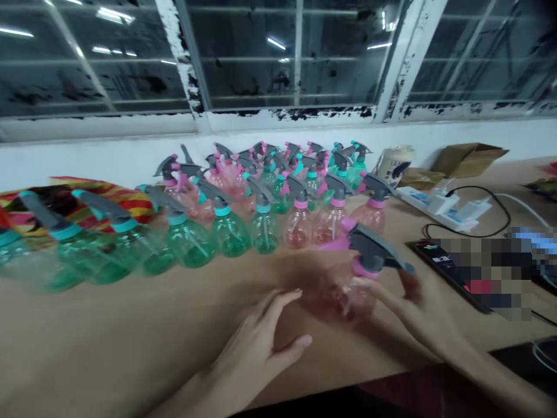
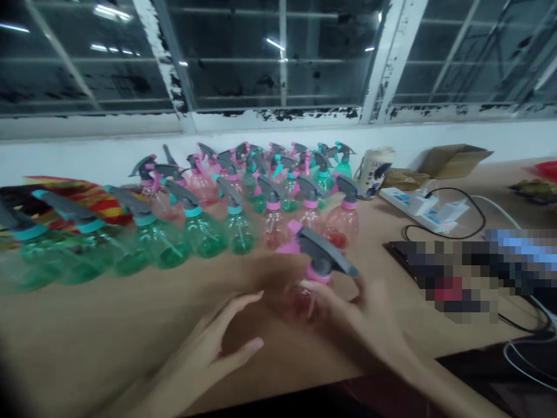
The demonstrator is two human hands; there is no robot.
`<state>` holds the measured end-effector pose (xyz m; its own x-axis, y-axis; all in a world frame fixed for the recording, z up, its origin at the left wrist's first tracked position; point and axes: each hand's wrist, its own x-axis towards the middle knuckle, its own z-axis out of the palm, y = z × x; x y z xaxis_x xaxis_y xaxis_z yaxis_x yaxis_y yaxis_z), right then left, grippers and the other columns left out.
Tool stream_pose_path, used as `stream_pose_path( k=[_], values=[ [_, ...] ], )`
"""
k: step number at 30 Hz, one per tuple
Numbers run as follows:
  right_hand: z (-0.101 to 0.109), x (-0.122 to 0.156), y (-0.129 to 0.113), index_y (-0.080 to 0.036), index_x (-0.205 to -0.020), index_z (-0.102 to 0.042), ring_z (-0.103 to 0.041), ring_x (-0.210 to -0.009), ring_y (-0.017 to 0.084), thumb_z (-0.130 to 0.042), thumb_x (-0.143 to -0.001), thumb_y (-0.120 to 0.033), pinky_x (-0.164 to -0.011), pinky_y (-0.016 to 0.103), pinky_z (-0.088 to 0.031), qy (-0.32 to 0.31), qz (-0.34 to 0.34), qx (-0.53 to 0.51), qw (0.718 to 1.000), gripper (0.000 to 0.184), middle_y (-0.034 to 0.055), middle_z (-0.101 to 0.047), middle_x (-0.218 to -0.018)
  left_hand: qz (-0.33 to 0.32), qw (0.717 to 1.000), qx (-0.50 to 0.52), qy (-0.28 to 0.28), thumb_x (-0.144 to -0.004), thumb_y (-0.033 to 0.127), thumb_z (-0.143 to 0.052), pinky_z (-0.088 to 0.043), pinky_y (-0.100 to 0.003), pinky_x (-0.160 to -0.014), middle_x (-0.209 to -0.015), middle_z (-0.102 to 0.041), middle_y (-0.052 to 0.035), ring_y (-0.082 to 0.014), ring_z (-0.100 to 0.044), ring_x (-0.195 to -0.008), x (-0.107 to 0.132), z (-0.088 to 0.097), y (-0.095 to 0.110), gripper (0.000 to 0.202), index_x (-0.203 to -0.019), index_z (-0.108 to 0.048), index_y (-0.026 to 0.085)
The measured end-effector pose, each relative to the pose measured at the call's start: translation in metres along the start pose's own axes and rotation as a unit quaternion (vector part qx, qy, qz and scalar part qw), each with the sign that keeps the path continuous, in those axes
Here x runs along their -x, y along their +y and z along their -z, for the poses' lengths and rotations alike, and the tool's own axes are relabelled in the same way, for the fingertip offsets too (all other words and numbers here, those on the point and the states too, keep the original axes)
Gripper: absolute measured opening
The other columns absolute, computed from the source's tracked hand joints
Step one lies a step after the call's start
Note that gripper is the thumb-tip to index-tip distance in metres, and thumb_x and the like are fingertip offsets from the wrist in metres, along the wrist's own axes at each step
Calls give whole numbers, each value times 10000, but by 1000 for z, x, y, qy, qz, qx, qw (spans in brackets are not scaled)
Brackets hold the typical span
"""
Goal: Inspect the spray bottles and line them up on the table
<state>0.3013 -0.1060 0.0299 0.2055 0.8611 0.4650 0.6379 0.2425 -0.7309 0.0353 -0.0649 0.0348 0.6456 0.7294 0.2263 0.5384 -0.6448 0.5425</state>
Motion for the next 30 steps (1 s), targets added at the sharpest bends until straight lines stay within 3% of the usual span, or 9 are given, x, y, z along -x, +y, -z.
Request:
stream_pose_path(
  k=[2,4,8,15,18,21,27,30],
  values=[
    [-26,-5,-22,-276,-1055,-696,-641,-527,232,-713,-785,-410,-535,372,-543,-44,-6,-21,999,303,-22,-708,-655,43,999,15,4,-885,362,-632,-455,-490,-1014,-1350,-559,-67,-296,-547,-1223,14,1,-9,563,-1385,-383,295],
    [-48,-11,-41,-258,-1019,-696,-699,-772,264,-714,-779,-452,-716,409,-560,-59,29,-28,997,309,15,-753,-872,79,995,54,13,-855,408,-666,-407,-527,-1045,-1415,-493,-91,-321,-492,-1274,25,3,-16,669,-1422,-332,290],
    [-80,-17,-65,-239,-925,-690,-680,-919,251,-717,-788,-440,-854,406,-523,-93,103,-44,989,245,12,-748,-944,104,985,137,27,-808,448,-725,-338,-531,-1090,-1481,-405,-115,-329,-401,-1342,38,8,-28,779,-1439,-306,266],
    [-101,-27,-70,-245,-933,-632,-658,-936,226,-697,-808,-419,-827,376,-516,-130,157,-65,977,224,21,-707,-967,108,976,187,18,-792,480,-747,-366,-524,-1067,-1436,-464,-129,-331,-446,-1311,32,18,-45,798,-1424,-325,236],
    [-101,-41,-70,-266,-1109,-587,-652,-926,221,-706,-789,-415,-810,373,-525,-186,166,-107,963,373,20,-685,-1014,100,981,166,17,-761,499,-772,-389,-517,-1045,-1396,-504,-118,-332,-477,-1281,25,19,-46,802,-1395,-357,236],
    [-102,-55,-72,-285,-1206,-549,-643,-762,206,-678,-789,-422,-664,351,-535,-233,127,-164,950,458,15,-678,-945,88,988,126,12,-742,547,-772,-414,-510,-1014,-1346,-544,-110,-337,-508,-1246,16,17,-45,808,-1376,-378,237],
    [-110,-70,-69,-262,-987,-625,-514,-559,144,-600,-804,-299,-523,280,-443,-212,97,-205,950,188,-47,-533,-636,45,997,62,-15,-692,584,-787,-424,-501,-1002,-1361,-534,-136,-352,-520,-1233,-6,15,-57,905,-1403,-368,211],
    [-110,-72,-63,-257,-907,-623,-468,-509,127,-583,-773,-240,-489,264,-420,-204,93,-221,949,140,-59,-498,-596,8,999,11,-39,-654,544,-827,-364,-502,-1064,-1429,-480,-132,-347,-457,-1297,-14,20,-68,973,-1434,-347,216]
  ],
)
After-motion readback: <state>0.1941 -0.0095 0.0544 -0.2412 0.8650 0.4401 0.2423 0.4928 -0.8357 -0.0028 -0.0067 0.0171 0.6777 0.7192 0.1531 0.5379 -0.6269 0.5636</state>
